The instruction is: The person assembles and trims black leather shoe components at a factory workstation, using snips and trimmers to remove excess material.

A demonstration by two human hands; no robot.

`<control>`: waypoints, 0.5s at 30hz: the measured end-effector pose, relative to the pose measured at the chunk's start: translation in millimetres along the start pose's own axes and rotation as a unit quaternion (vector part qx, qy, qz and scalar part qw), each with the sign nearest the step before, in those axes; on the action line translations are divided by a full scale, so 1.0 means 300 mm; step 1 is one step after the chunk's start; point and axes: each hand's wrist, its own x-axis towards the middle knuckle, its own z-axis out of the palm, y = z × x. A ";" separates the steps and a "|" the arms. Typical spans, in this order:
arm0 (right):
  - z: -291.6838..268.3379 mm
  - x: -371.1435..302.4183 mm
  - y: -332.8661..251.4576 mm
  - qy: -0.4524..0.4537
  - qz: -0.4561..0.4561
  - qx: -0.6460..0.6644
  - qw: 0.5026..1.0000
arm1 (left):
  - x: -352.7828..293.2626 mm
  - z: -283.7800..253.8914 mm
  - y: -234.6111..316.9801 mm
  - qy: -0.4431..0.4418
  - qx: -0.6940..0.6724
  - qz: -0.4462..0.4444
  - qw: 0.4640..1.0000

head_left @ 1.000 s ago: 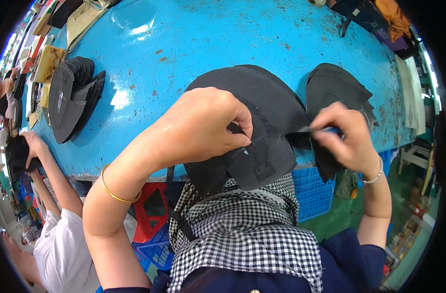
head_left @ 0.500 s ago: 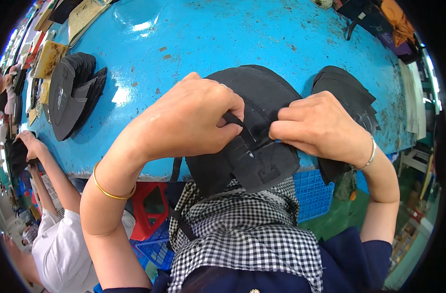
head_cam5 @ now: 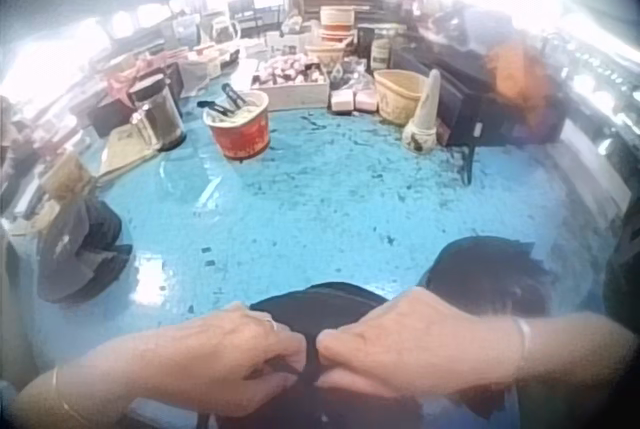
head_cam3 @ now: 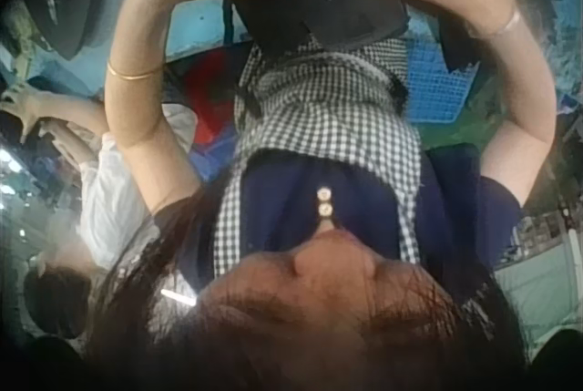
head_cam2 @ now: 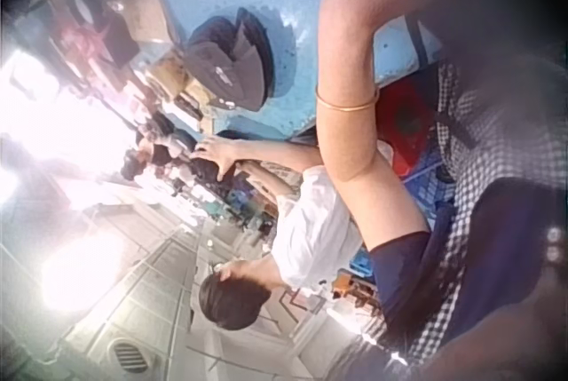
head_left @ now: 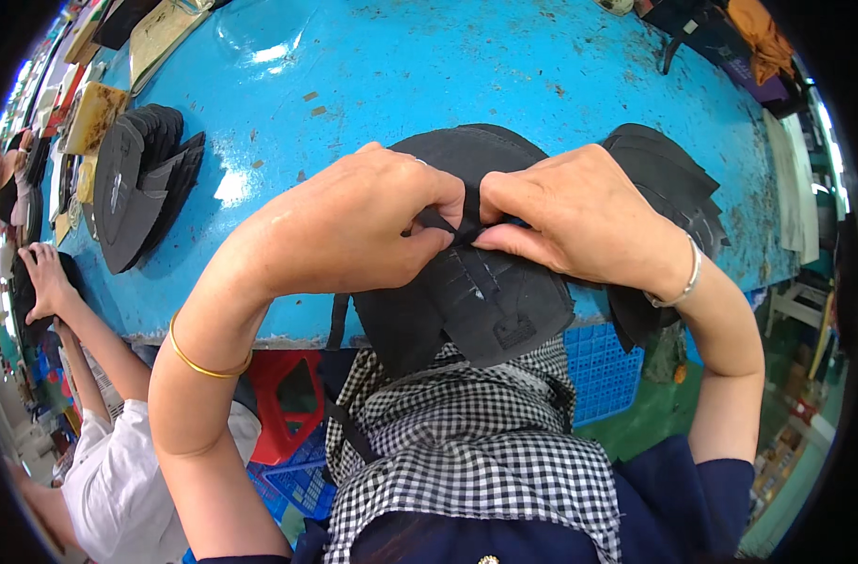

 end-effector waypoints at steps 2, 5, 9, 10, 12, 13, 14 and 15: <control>-0.005 -0.010 0.005 0.011 -0.009 0.006 1.000 | -0.003 0.000 -0.011 0.007 -0.040 -0.003 0.999; -0.020 -0.039 -0.024 0.078 0.023 0.068 0.994 | -0.018 -0.002 -0.036 0.050 -0.163 -0.032 0.985; 0.071 -0.058 -0.167 0.067 -0.081 -0.146 0.984 | -0.043 -0.037 -0.027 0.127 -0.391 -0.084 0.908; 0.089 -0.063 -0.200 0.041 -0.076 -0.191 0.978 | -0.051 -0.053 -0.013 0.171 -0.452 -0.087 0.871; 0.133 -0.067 -0.250 0.045 -0.042 -0.257 0.964 | -0.058 -0.078 0.017 0.230 -0.377 -0.054 0.895; 0.146 -0.064 -0.255 0.046 -0.040 -0.257 0.964 | -0.062 -0.090 0.029 0.261 -0.349 -0.037 0.899; 0.156 -0.063 -0.259 0.058 -0.024 -0.249 0.966 | -0.067 -0.098 0.038 0.291 -0.320 -0.020 0.901; 0.157 -0.061 -0.261 0.070 -0.010 -0.242 0.968 | -0.078 -0.102 0.042 0.319 -0.299 -0.004 0.899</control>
